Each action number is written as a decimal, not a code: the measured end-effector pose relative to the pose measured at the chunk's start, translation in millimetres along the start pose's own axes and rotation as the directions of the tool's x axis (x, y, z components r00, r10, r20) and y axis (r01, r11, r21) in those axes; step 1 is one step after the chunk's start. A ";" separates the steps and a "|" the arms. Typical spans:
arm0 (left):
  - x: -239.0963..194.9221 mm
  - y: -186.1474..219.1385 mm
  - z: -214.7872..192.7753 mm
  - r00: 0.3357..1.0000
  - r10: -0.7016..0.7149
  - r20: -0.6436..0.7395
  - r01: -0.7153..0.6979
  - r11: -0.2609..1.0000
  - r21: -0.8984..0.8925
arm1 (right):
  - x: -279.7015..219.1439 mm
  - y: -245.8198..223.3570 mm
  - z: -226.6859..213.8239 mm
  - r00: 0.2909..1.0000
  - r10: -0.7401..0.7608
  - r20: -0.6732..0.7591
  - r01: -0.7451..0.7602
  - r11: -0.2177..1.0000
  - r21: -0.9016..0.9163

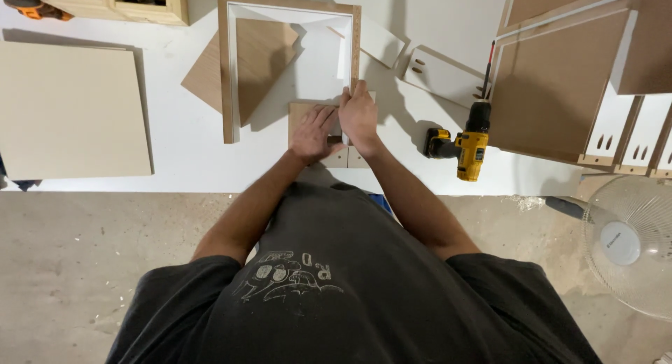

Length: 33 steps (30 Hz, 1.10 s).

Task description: Assemble wooden panels into a box structure using a power drill and screws

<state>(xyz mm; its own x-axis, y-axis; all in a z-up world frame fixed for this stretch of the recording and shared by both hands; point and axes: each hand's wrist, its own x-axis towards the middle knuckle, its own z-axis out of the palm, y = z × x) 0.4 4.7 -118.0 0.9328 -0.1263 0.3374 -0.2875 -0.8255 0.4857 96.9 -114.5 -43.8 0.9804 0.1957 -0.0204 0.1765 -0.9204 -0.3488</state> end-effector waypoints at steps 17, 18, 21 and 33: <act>31.6 37.3 -79.5 0.995 0.079 -0.055 -0.081 0.996 -0.040 | -3.1 -0.6 2.1 0.987 -0.061 -0.149 0.066 0.997 0.026; 31.3 38.1 -81.4 0.997 0.069 -0.044 -0.071 0.997 -0.040 | -4.8 -0.7 3.8 0.988 -0.058 -0.146 0.062 0.998 0.026; 5.3 2.1 5.2 0.992 0.083 -0.095 -0.085 0.996 -0.012 | -5.3 0.2 -2.1 0.990 -0.049 -0.134 0.062 0.994 0.093; -13.3 45.2 -15.2 0.996 -0.050 -0.070 0.060 0.987 0.148 | 0.5 18.0 8.6 0.999 -0.021 0.038 0.010 0.962 0.271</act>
<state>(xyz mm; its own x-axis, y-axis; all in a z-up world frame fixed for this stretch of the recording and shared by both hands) -28.4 -22.6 -88.2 0.9286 -0.0463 0.3682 -0.1958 -0.9040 0.3801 99.8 -128.1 -58.2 0.9724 0.2280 -0.0488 0.1561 -0.7922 -0.5900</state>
